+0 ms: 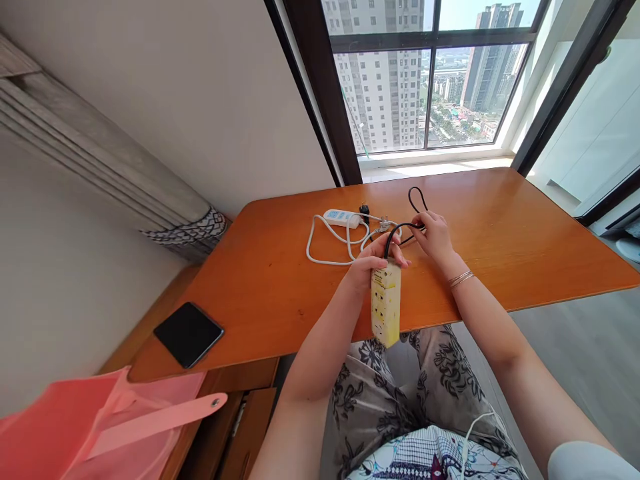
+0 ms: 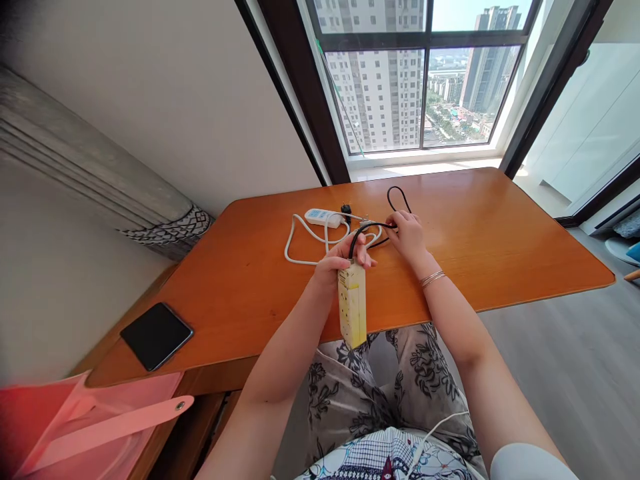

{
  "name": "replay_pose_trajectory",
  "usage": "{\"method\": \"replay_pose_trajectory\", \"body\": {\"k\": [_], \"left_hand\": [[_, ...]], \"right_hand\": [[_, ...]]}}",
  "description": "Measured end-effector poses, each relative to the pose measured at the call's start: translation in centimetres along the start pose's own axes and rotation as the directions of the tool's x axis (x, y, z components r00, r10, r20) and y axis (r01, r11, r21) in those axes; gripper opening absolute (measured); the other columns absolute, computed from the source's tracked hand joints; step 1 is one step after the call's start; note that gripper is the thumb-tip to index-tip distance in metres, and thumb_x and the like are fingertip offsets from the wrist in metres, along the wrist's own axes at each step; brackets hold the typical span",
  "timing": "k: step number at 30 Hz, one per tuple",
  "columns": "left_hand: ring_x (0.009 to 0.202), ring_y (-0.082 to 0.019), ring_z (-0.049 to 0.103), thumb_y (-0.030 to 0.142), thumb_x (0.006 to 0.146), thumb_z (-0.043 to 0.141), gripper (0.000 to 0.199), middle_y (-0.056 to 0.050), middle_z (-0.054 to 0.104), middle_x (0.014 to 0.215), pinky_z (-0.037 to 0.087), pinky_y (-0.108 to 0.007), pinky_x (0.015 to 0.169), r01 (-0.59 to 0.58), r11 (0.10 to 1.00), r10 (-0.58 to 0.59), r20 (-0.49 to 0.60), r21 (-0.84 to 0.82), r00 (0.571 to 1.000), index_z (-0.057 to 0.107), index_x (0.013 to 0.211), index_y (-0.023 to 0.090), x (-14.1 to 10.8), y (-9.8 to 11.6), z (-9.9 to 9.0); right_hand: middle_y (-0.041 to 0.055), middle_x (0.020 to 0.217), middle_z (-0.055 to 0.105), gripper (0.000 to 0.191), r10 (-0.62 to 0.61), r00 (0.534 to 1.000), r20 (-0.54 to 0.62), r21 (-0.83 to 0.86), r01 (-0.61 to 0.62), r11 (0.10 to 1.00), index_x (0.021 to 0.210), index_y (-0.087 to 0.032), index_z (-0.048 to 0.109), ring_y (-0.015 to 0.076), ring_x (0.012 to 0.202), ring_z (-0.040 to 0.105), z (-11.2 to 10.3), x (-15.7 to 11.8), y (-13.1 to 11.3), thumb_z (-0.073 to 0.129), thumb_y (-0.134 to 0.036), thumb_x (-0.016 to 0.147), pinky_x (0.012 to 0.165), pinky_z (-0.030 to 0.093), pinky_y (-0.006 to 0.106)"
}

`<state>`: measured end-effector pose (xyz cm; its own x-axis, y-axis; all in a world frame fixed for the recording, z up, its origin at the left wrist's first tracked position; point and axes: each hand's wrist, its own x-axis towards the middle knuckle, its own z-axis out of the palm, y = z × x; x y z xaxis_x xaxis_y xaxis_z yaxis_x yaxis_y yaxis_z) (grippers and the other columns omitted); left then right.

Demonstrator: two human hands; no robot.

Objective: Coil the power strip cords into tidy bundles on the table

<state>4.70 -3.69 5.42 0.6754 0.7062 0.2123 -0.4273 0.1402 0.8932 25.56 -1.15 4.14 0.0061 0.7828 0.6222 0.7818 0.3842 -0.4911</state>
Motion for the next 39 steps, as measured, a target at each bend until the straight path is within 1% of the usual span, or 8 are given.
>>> {"method": "replay_pose_trajectory", "body": {"k": [5, 9, 12, 20, 26, 29, 33, 39], "left_hand": [[0.126, -0.036, 0.062, 0.037, 0.056, 0.078, 0.04, -0.009, 0.064, 0.138, 0.051, -0.052, 0.103, -0.149, 0.988, 0.152, -0.202, 0.033, 0.967, 0.061, 0.089, 0.023, -0.1, 1.7, -0.1], [0.141, -0.04, 0.05, 0.06, 0.066, 0.078, 0.044, -0.01, 0.058, 0.149, 0.053, -0.052, 0.104, -0.2, 0.978, 0.208, -0.279, 0.057, 0.938, 0.064, 0.084, 0.021, -0.2, 2.5, -0.2], [0.143, -0.037, 0.05, 0.065, 0.079, 0.071, 0.044, -0.009, 0.06, 0.148, 0.056, -0.048, 0.101, -0.23, 0.973, 0.225, -0.342, 0.025, 0.913, 0.068, 0.086, 0.021, -0.1, 2.4, -0.6], [0.139, -0.026, 0.058, 0.039, 0.09, 0.07, 0.016, -0.001, 0.059, 0.153, 0.056, -0.033, 0.106, -0.321, 0.94, 0.225, -0.492, -0.119, 0.841, 0.077, 0.097, 0.025, 0.5, 2.1, -1.1], [0.138, -0.027, 0.059, 0.036, 0.093, 0.069, 0.036, -0.005, 0.056, 0.156, 0.056, -0.036, 0.107, -0.333, 0.933, 0.222, -0.511, -0.136, 0.83, 0.069, 0.129, 0.031, 0.8, 1.9, -0.3], [0.125, -0.023, 0.069, 0.036, 0.091, 0.071, 0.044, -0.007, 0.058, 0.154, 0.059, -0.031, 0.099, -0.336, 0.933, 0.228, -0.51, -0.127, 0.829, 0.066, 0.135, 0.031, 0.6, 1.8, -0.1], [0.095, -0.016, 0.076, 0.032, 0.086, 0.077, 0.04, -0.009, 0.067, 0.143, 0.061, -0.023, 0.078, -0.303, 0.95, 0.227, -0.505, -0.073, 0.833, 0.07, 0.125, 0.026, 0.5, 1.8, -0.5], [0.064, -0.009, 0.069, 0.026, 0.082, 0.081, 0.022, -0.006, 0.08, 0.116, 0.055, -0.019, 0.058, -0.314, 0.948, 0.218, -0.616, -0.051, 0.757, 0.072, 0.101, 0.022, 1.0, 2.2, -0.2]], "right_hand": [[0.009, 0.111, 0.073, 0.01, 0.013, 0.997, 0.078, -0.012, -0.012, 1.0, 0.095, -0.026, 0.066, 0.0295, 0.119, 0.062, 0.2, 0.2, 0.9, 0.056, -0.026, 0.093, 0.119, 0.033, 0.055], [0.0115, 0.126, 0.071, 0.009, 0.051, 0.993, 0.108, 0.002, -0.051, 0.999, 0.098, -0.024, 0.064, 0.0327, 0.14, 0.051, 0.7, 0.1, 1.4, 0.056, -0.026, 0.094, 0.122, 0.026, 0.063], [0.0127, 0.118, 0.073, 0.012, 0.079, 0.991, 0.107, 0.011, -0.081, 0.997, 0.1, -0.022, 0.063, 0.0314, 0.126, 0.061, 0.7, 0.1, 1.7, 0.053, -0.021, 0.093, 0.117, 0.035, 0.059], [0.0084, 0.096, 0.076, 0.014, 0.067, 0.996, -0.066, 0.077, -0.062, 0.995, 0.096, -0.022, 0.068, 0.0262, 0.094, 0.069, 0.4, -0.2, 1.6, 0.066, -0.035, 0.092, 0.092, 0.05, 0.041], [0.007, 0.087, 0.075, 0.026, 0.022, 0.998, -0.056, 0.09, -0.017, 0.996, 0.084, -0.022, 0.071, 0.0208, 0.079, 0.066, 0.3, -0.8, -0.1, 0.062, -0.043, 0.097, 0.078, 0.047, 0.034], [0.0056, 0.083, 0.073, 0.029, 0.11, 0.994, -0.014, 0.161, -0.106, 0.981, 0.084, -0.022, 0.069, 0.0191, 0.075, 0.064, 0.5, -1.0, -0.8, 0.063, -0.047, 0.095, 0.072, 0.045, 0.032], [-0.0054, 0.057, 0.055, 0.035, 0.288, 0.926, 0.244, 0.445, -0.371, 0.815, 0.09, -0.022, 0.063, 0.013, 0.052, 0.049, 1.1, -0.9, -1.7, 0.065, -0.057, 0.089, 0.056, 0.037, 0.028], [-0.0102, 0.06, 0.052, 0.047, 0.228, 0.805, 0.548, 0.724, -0.592, 0.354, 0.106, -0.022, 0.06, 0.0075, 0.051, 0.043, 0.1, -0.5, -3.0, 0.082, -0.041, 0.069, 0.051, 0.033, 0.022]]}}
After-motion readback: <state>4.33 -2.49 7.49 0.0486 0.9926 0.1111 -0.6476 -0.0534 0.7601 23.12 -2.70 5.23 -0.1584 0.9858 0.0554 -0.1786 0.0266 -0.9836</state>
